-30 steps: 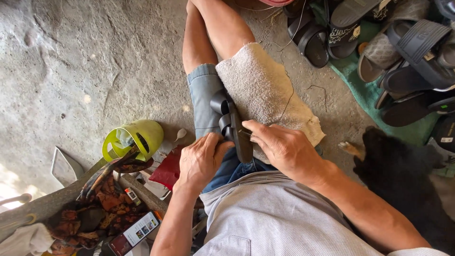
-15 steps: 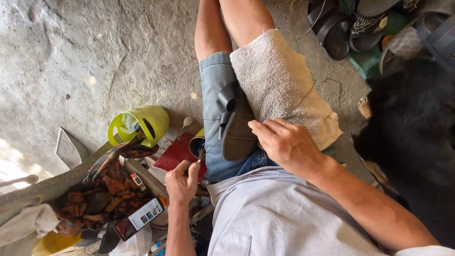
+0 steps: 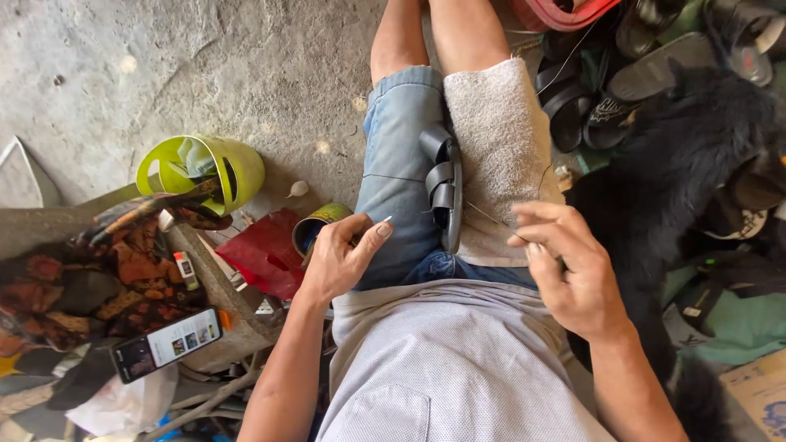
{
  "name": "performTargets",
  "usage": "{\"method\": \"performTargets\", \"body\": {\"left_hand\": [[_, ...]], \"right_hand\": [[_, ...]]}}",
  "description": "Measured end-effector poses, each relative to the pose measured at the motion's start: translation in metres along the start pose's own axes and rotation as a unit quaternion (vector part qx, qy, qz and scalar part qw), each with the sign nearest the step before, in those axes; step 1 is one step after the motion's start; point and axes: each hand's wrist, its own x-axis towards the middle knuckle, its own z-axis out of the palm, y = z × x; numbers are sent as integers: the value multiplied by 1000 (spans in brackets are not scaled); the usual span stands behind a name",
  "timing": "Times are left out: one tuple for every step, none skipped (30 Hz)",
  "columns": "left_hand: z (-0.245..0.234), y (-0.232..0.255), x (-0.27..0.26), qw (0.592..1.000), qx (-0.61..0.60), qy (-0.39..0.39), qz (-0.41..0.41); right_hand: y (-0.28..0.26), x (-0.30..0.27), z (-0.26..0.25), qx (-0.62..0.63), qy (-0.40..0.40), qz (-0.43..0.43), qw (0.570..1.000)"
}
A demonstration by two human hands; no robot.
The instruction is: Repairing a black sandal by hand-sewing the strap using a needle and thread while sitting on the floor.
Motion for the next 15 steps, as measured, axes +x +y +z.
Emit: {"method": "performTargets", "body": {"left_hand": [[-1, 2, -1, 1000, -25, 2, -2], [-3, 4, -2, 999, -49, 2, -2], [0, 8, -3, 999, -54, 6, 1], [1, 12, -6, 998, -52, 22, 27], [4, 16, -7, 997, -50, 38, 52], [9, 21, -7, 996, -53, 40, 55], [15, 26, -7, 994, -25, 51, 91], [20, 31, -6, 990, 3, 63, 128], [27, 29, -3, 989, 0, 67, 130], [35, 28, 0, 989, 47, 60, 127], [43, 27, 4, 986, 94, 53, 124], [44, 26, 9, 986, 92, 55, 126], [46, 25, 14, 987, 133, 7, 91], [47, 24, 19, 982, 175, -40, 54], [43, 26, 16, 982, 174, -39, 54]], "right_hand": [[1, -4, -1, 96, 10, 7, 995], [2, -7, -2, 191, 21, 14, 981], [3, -8, -3, 185, 18, 10, 982], [4, -11, -2, 333, 15, 3, 943], [6, -13, -2, 474, 10, -3, 880], [9, -11, 2, 471, 8, -5, 882], [12, -10, 7, 475, 4, -3, 880], [16, -8, 11, 478, -1, -1, 878], [8, 2, 17, 475, -4, -4, 880], [0, 11, 22, 322, -27, 2, 946], [-8, 21, 28, 159, -49, 8, 986], [-10, 24, 33, 156, -49, 6, 986], [-11, 28, 36, 19, -84, -6, 996], [-12, 31, 41, -117, -119, -17, 986], [-4, 30, 45, -118, -119, -18, 986]]}}
